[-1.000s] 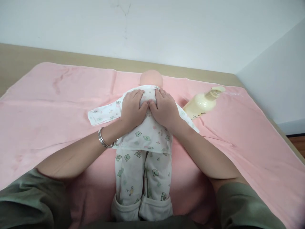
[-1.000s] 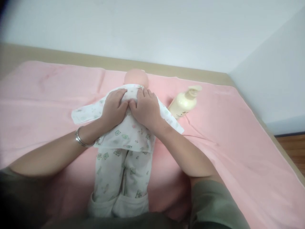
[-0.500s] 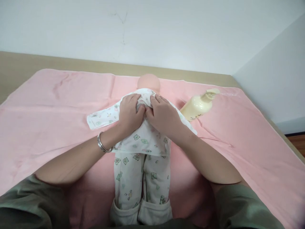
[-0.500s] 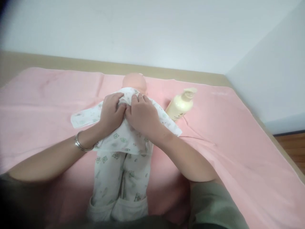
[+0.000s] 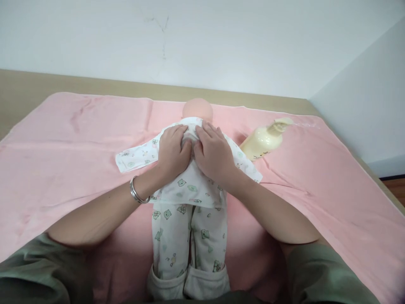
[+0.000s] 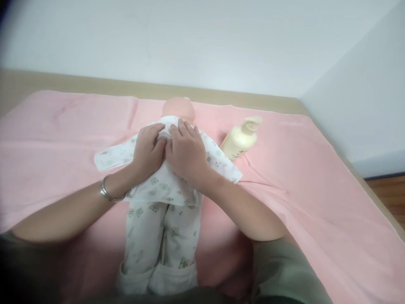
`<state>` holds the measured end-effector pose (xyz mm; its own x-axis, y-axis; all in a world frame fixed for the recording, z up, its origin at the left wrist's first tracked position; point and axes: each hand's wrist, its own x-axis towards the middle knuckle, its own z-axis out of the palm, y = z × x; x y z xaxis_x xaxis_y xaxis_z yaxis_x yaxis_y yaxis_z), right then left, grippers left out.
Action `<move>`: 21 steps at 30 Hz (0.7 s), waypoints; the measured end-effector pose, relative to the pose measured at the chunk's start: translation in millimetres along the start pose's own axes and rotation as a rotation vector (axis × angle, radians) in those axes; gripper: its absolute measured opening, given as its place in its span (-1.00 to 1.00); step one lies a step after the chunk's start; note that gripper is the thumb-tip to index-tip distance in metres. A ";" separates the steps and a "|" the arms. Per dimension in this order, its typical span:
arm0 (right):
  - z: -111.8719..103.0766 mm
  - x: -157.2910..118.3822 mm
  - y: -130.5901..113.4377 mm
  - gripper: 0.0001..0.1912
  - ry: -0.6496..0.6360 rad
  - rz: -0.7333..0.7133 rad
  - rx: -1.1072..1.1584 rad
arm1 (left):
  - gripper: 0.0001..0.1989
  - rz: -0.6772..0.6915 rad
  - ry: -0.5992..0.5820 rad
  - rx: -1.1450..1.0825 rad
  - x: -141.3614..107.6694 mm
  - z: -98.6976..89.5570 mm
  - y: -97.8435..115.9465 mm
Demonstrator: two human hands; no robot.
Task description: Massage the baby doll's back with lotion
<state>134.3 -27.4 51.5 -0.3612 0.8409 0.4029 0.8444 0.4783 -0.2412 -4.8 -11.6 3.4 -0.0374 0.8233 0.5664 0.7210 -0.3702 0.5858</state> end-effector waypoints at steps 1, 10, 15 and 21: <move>-2.5 -0.5 -0.7 -0.48 0.033 -0.006 0.013 | -0.52 0.000 -0.005 0.000 0.0 -0.2 0.3; 11.7 -1.5 1.5 -0.48 0.035 -0.008 0.050 | -0.57 0.002 -0.007 0.039 1.1 0.8 -0.6; -4.4 -1.6 -1.0 -0.46 0.125 -0.006 0.068 | -0.54 -0.002 -0.030 0.024 0.3 -0.6 -0.5; 7.6 0.5 4.5 -0.51 0.109 -0.008 0.040 | -0.52 -0.018 -0.023 0.040 -0.3 -1.5 1.0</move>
<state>134.9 -22.9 43.8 -0.3207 0.8055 0.4983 0.8244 0.4965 -0.2720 -5.0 -12.9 4.7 -0.0355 0.8395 0.5422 0.7474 -0.3379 0.5720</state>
